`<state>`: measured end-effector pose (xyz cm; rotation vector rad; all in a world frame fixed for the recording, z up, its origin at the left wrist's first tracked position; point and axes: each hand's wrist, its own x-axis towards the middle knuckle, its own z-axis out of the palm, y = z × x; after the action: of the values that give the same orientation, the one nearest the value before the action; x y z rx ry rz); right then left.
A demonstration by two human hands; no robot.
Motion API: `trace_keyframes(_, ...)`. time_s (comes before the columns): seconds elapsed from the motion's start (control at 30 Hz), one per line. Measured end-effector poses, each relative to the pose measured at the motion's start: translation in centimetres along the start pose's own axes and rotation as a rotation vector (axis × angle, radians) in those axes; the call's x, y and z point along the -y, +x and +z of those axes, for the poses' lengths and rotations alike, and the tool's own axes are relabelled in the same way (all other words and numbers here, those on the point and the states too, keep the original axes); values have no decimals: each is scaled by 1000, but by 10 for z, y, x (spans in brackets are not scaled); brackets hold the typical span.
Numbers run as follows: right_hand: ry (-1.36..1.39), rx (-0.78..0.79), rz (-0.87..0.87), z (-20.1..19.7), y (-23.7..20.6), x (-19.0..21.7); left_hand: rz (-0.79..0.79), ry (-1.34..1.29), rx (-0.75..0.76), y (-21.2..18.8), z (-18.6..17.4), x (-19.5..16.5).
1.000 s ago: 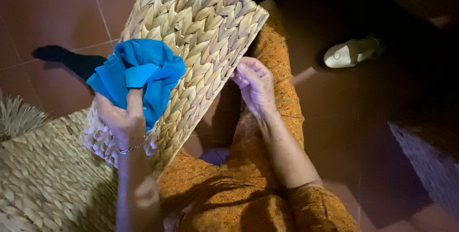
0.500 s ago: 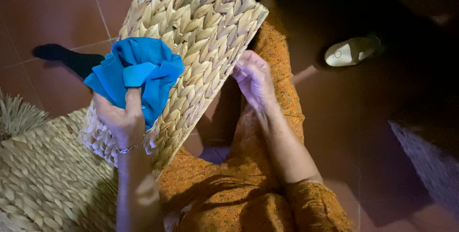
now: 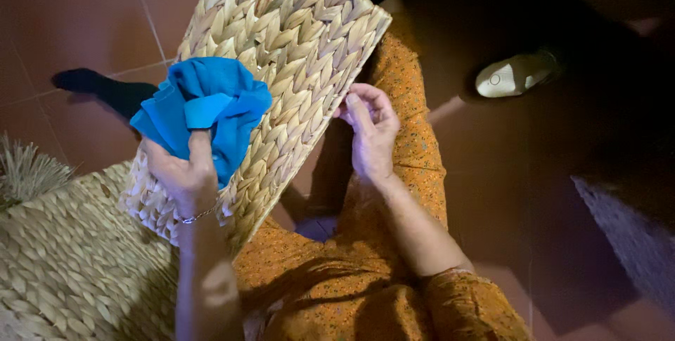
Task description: The person sits on the floor and wipes a woven water-hyacinth basket with a blue cloth, turning it to clean its sides and lid. They use scissors to trim stray fibers from the weave, then resume wiping and open the basket to wipe its inner surfaces.
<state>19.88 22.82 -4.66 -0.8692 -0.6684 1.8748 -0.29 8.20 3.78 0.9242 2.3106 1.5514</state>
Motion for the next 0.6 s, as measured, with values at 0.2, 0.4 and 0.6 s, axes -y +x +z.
trace_keyframes(0.2, 81, -25, 97, -3, 7, 0, 20, -4, -6, -2, 1, -1)
trace_keyframes(0.4, 204, 51, 269, -8, 17, 3, 34, 44, -2, -1, 2, -4)
trace_keyframes(0.6, 337, 68, 494, 2, 30, 13, -3, 83, -42, -4, 7, -7)
